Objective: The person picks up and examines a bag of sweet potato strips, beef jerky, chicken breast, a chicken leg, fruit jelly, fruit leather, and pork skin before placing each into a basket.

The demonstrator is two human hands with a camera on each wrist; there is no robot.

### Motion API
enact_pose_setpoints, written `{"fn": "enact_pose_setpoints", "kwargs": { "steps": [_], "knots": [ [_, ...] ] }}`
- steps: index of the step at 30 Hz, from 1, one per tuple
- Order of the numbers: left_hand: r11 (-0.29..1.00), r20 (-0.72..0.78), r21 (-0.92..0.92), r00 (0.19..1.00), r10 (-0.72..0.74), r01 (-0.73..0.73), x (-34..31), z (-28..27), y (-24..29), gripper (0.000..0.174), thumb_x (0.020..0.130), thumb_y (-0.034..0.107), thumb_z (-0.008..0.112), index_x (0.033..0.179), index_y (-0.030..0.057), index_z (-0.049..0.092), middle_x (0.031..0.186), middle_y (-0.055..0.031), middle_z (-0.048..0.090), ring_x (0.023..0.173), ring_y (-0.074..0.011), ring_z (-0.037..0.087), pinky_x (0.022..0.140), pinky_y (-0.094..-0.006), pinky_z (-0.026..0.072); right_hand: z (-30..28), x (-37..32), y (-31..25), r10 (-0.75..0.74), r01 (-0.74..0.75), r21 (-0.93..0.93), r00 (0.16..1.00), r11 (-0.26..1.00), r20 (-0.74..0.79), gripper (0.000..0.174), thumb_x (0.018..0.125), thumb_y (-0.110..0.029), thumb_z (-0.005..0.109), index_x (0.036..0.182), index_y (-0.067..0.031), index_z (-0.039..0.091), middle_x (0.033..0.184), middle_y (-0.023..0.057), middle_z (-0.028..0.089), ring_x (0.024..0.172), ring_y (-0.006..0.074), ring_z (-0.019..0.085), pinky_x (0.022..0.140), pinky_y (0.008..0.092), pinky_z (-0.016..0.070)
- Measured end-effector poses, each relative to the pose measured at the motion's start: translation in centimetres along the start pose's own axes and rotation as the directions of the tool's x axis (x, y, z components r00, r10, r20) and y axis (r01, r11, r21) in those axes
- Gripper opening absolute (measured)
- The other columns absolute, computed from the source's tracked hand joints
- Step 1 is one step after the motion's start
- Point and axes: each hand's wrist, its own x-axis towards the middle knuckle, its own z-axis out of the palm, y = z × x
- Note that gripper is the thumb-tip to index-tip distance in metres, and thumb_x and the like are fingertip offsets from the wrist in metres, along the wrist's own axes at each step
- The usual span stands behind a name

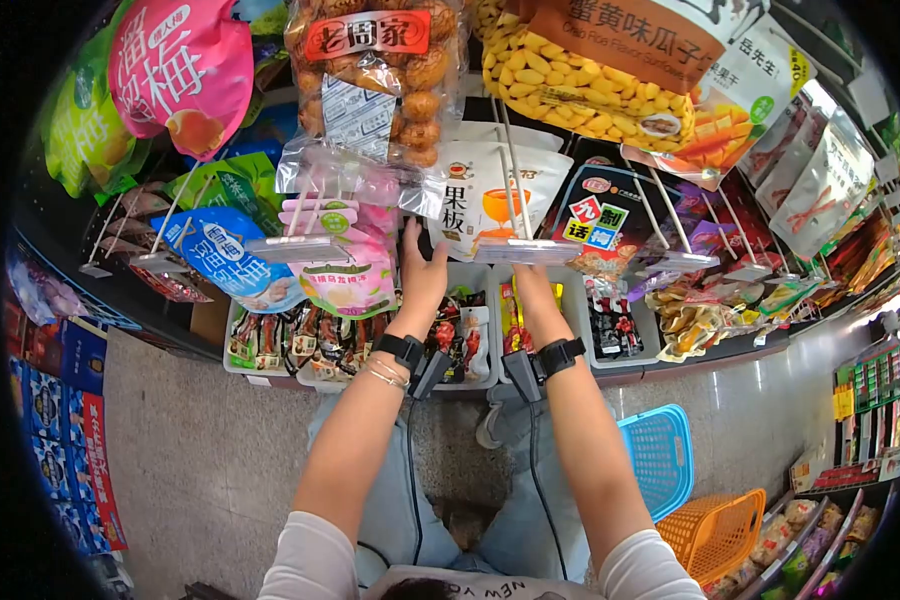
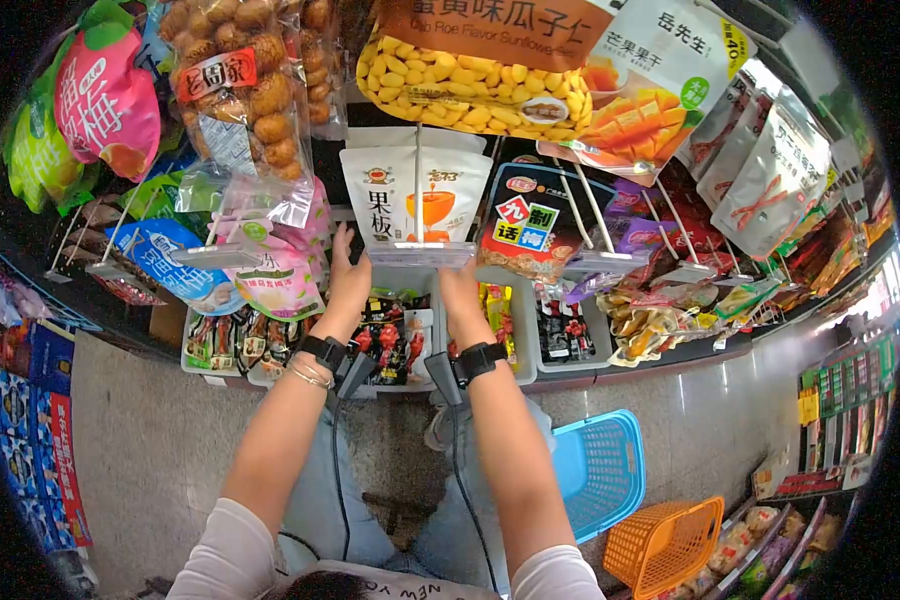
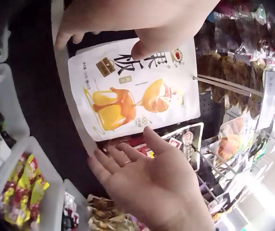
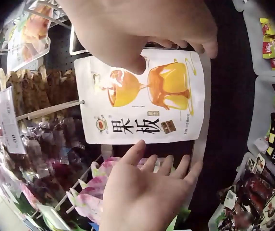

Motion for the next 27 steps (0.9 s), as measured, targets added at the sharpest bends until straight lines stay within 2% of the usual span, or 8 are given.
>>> {"fn": "enact_pose_setpoints", "kwargs": {
  "steps": [1, 4, 7, 10, 14, 17, 21, 27],
  "knots": [
    [1.0, 0.005, -0.009, 1.0, 0.007, -0.007, 0.1, 0.0, -0.3, 0.062, 0.086, 0.017, 0.057, 0.137, 0.0002, 0.026, 0.128, -0.0195, 0.046, 0.119, -0.0271, 0.043, 0.1, -0.0355, 0.033, 0.4, 0.4, 1.0, -0.081, 0.082, 0.033, 0.996, 0.996, -0.024, 0.047, 0.088, -0.02, 0.051, 0.129, -0.0026, 0.037, 0.128, 0.0112, 0.047, 0.116, 0.0212, 0.044, 0.097, 0.0313, 0.0329],
    [0.99, 0.002, -0.077, 0.993, -0.116, 0.115, -0.3, -0.2, 0.4, 0.051, 0.086, 0.019, 0.057, 0.13, 0.0006, 0.038, 0.119, -0.0171, 0.053, 0.107, -0.0242, 0.052, 0.091, -0.0343, 0.0399, 0.1, 0.8, 0.0, 0.01, -0.005, -0.045, 0.994, 0.999, 0.11, 0.048, 0.086, -0.017, 0.051, 0.13, -0.0021, 0.038, 0.129, 0.0123, 0.046, 0.118, 0.0224, 0.043, 0.098, 0.031, 0.0326],
    [0.982, 0.123, -0.101, 0.981, -0.147, 0.159, -0.7, -0.3, 1.4, 0.038, 0.088, 0.022, 0.056, 0.119, 0.0005, 0.049, 0.109, -0.0156, 0.057, 0.095, -0.0227, 0.056, 0.082, -0.034, 0.0438, 0.3, 1.2, 2.1, -0.071, 0.076, -0.088, 0.996, 0.993, 0.06, 0.05, 0.085, -0.015, 0.051, 0.131, 0.0006, 0.037, 0.131, 0.0151, 0.045, 0.122, 0.0244, 0.041, 0.101, 0.031, 0.0299],
    [0.983, 0.079, 0.143, 0.992, 0.101, -0.112, -1.4, 0.0, 0.8, 0.031, 0.09, 0.025, 0.054, 0.109, 0.0007, 0.056, 0.103, -0.0154, 0.059, 0.089, -0.0229, 0.058, 0.077, -0.0345, 0.0447, 0.3, 1.5, 2.8, -0.153, 0.168, -0.139, 0.982, 0.976, 0.111, 0.054, 0.083, -0.013, 0.05, 0.132, 0.0037, 0.035, 0.134, 0.0181, 0.043, 0.126, 0.026, 0.037, 0.104, 0.0315, 0.0267],
    [0.989, 0.037, -0.069, 0.99, 0.132, -0.13, -1.7, 1.0, -0.3, 0.031, 0.09, 0.027, 0.054, 0.108, 0.0018, 0.057, 0.095, -0.0149, 0.062, 0.084, -0.0221, 0.059, 0.076, -0.0321, 0.0444, 0.6, -0.1, 1.6, -0.065, 0.073, -0.064, 0.99, 0.995, 0.126, 0.055, 0.087, -0.022, 0.054, 0.131, 0.0042, 0.035, 0.136, 0.0183, 0.04, 0.127, 0.0274, 0.036, 0.105, 0.0326, 0.0257],
    [0.993, 0.102, -0.107, 0.993, 0.053, -0.042, -1.9, 0.8, 1.3, 0.031, 0.091, 0.027, 0.054, 0.108, 0.0019, 0.057, 0.089, -0.0104, 0.063, 0.079, -0.0173, 0.059, 0.075, -0.0282, 0.0437, 0.6, -1.0, 1.2, -0.149, 0.168, -0.095, 0.973, 0.981, 0.176, 0.055, 0.091, -0.031, 0.051, 0.134, 0.0009, 0.035, 0.136, 0.0157, 0.039, 0.123, 0.0218, 0.038, 0.102, 0.032, 0.0277],
    [0.966, 0.135, -0.259, 0.991, 0.017, 0.019, -2.0, 0.9, 2.5, 0.03, 0.093, 0.026, 0.053, 0.105, -0.0011, 0.058, 0.087, -0.0015, 0.062, 0.078, -0.0054, 0.053, 0.072, -0.0232, 0.0427, 0.9, -2.6, -0.1, -0.061, 0.064, -0.019, 0.989, 0.998, 0.138, 0.059, 0.092, -0.036, 0.05, 0.135, 0.0004, 0.033, 0.139, 0.0199, 0.033, 0.13, 0.0266, 0.031, 0.106, 0.0342, 0.0223],
    [0.899, 0.1, -0.433, 0.995, -0.018, 0.06, -2.2, 1.9, 4.0, 0.025, 0.092, 0.019, 0.055, 0.097, -0.0043, 0.061, 0.086, 0.0014, 0.061, 0.078, -0.0028, 0.049, 0.07, -0.0195, 0.0408, 0.4, -3.3, -0.3, 0.021, -0.031, 0.1, 0.994, 0.994, 0.103, 0.063, 0.092, -0.042, 0.048, 0.137, -0.002, 0.029, 0.139, 0.0154, 0.035, 0.131, 0.0258, 0.028, 0.105, 0.0386, 0.0231]
  ]
}}
